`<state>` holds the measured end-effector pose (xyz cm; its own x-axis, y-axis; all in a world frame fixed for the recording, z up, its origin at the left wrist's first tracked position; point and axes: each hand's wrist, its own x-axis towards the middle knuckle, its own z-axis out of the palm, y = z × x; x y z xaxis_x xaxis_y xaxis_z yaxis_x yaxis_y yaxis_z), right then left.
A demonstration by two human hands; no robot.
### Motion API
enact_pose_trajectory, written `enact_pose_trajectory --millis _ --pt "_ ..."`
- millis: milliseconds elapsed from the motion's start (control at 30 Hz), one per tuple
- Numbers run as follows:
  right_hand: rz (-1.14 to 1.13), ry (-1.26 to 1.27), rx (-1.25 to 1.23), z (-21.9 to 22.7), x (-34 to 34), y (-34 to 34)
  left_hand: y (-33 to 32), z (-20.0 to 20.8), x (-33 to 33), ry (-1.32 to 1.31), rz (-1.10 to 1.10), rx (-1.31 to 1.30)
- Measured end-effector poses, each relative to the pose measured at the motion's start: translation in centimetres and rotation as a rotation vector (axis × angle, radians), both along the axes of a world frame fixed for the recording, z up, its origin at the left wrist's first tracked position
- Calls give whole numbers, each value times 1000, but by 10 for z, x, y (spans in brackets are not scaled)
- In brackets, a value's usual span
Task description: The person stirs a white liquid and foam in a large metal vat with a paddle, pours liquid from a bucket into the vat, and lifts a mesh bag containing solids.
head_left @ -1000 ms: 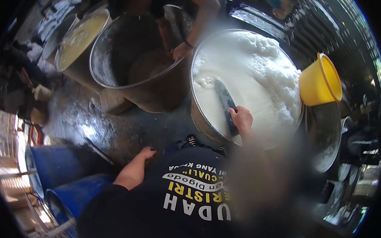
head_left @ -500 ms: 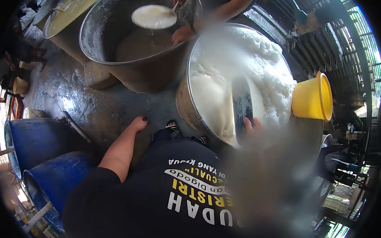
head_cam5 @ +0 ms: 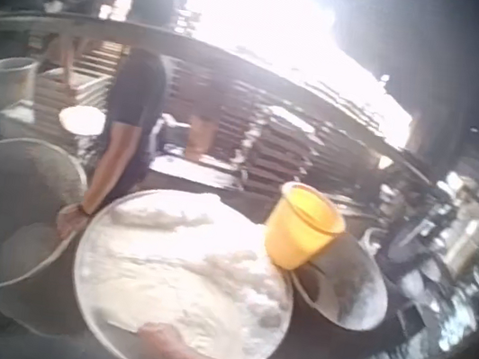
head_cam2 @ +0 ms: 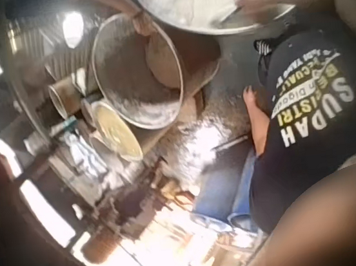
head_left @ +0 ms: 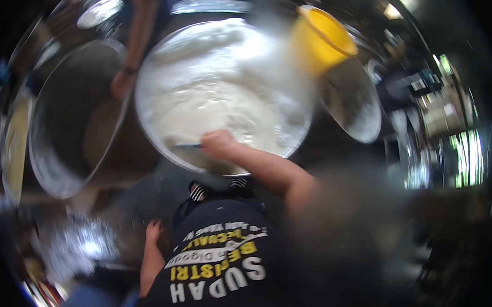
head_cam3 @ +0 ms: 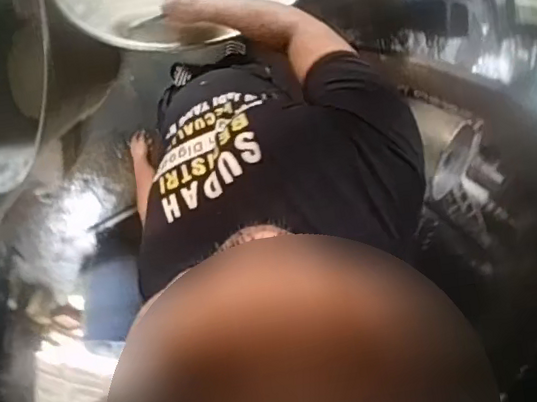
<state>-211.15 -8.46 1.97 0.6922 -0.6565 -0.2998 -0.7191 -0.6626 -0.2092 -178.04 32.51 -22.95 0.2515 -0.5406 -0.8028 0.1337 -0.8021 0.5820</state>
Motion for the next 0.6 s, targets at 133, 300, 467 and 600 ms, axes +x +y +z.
enact_pose_trajectory --millis 133,300,467,600 --pt "-109 -129 12 -3 2 -12 0 66 -7 -30 -143 59" --pt "-264 -210 -87 -24 9 -23 30 65 20 74 65 147" --pt "-521 -101 30 8 -22 -19 7 36 60 -46 -266 167" --pt "-632 -94 -34 26 -48 1 -55 54 35 -132 -188 162"
